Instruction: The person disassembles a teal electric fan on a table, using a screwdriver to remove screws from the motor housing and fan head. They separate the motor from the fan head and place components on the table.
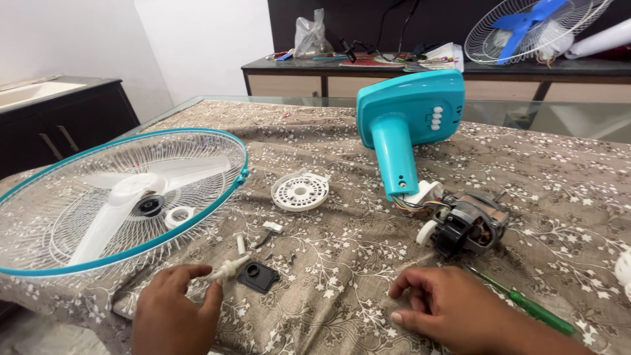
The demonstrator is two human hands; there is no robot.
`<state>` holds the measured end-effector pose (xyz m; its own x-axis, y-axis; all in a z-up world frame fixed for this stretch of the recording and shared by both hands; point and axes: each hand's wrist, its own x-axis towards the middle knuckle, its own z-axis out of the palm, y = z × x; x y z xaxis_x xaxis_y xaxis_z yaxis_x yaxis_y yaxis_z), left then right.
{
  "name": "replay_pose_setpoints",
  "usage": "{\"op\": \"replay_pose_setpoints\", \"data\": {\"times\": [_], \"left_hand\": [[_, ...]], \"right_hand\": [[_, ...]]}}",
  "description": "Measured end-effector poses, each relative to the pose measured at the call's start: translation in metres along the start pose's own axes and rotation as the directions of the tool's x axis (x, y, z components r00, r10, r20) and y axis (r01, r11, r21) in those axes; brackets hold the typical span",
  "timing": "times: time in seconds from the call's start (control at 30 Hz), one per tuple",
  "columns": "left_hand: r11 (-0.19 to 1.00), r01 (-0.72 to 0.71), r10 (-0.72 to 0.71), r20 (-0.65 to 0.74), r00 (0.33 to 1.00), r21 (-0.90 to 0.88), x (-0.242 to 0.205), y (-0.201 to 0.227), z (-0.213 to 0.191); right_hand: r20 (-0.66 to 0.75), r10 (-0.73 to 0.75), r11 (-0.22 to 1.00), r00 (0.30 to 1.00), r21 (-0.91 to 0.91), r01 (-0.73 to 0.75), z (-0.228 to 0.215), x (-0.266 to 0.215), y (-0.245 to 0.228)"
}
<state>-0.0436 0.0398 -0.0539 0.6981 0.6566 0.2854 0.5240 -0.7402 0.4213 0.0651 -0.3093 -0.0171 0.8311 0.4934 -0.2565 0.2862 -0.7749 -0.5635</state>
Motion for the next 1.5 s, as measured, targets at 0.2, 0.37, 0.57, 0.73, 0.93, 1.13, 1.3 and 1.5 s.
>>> {"op": "replay_pose_setpoints", "data": {"times": [0.2, 0.37, 0.57, 0.73, 0.93, 1.13, 1.3, 1.5], "left_hand": [[0.937, -0.275, 0.228, -0.219, 0.949, -0.216, -0.015, 0.042, 0.011], [0.791, -0.253, 0.338, 0.054, 0.939, -0.557, -0.038, 0.119, 0.021], [0.717, -0.147, 0.515, 0.376, 0.771, -0.681, -0.057, 0.207, 0.020], [0.557, 0.044, 0.613, 0.446, 0.653, -0.830, -0.064, 0.247, 0.032], [0.672, -0.059, 0.542, 0.435, 0.719, -0.738, -0.060, 0.258, 0.049], [0.690, -0.019, 0.498, 0.456, 0.738, -0.723, -0.051, 0.255, 0.046], [0.603, 0.064, 0.460, 0.412, 0.787, -0.795, -0.040, 0.250, 0.044], [0.488, 0.083, 0.434, 0.325, 0.840, -0.869, -0.016, 0.226, 0.046]], "right_hand": [[-0.113, -0.101, 0.992, 0.988, 0.064, 0.109, -0.019, -0.021, 0.033], [-0.453, 0.224, 0.974, 0.863, 0.087, -0.208, -0.047, -0.043, 0.054], [-0.611, 0.298, 0.952, 0.734, 0.127, -0.280, -0.069, -0.037, 0.067], [-0.449, 0.405, 0.912, 0.797, 0.266, -0.313, -0.074, -0.016, 0.070], [-0.451, 0.401, 0.915, 0.797, 0.240, -0.325, -0.071, -0.002, 0.063], [-0.472, 0.439, 0.865, 0.765, 0.452, -0.218, -0.064, 0.001, 0.054], [-0.425, 0.461, 0.754, 0.779, 0.651, -0.090, -0.043, 0.003, 0.036], [-0.321, 0.405, 0.687, 0.856, 0.725, -0.053, -0.029, 0.001, 0.016]]}}
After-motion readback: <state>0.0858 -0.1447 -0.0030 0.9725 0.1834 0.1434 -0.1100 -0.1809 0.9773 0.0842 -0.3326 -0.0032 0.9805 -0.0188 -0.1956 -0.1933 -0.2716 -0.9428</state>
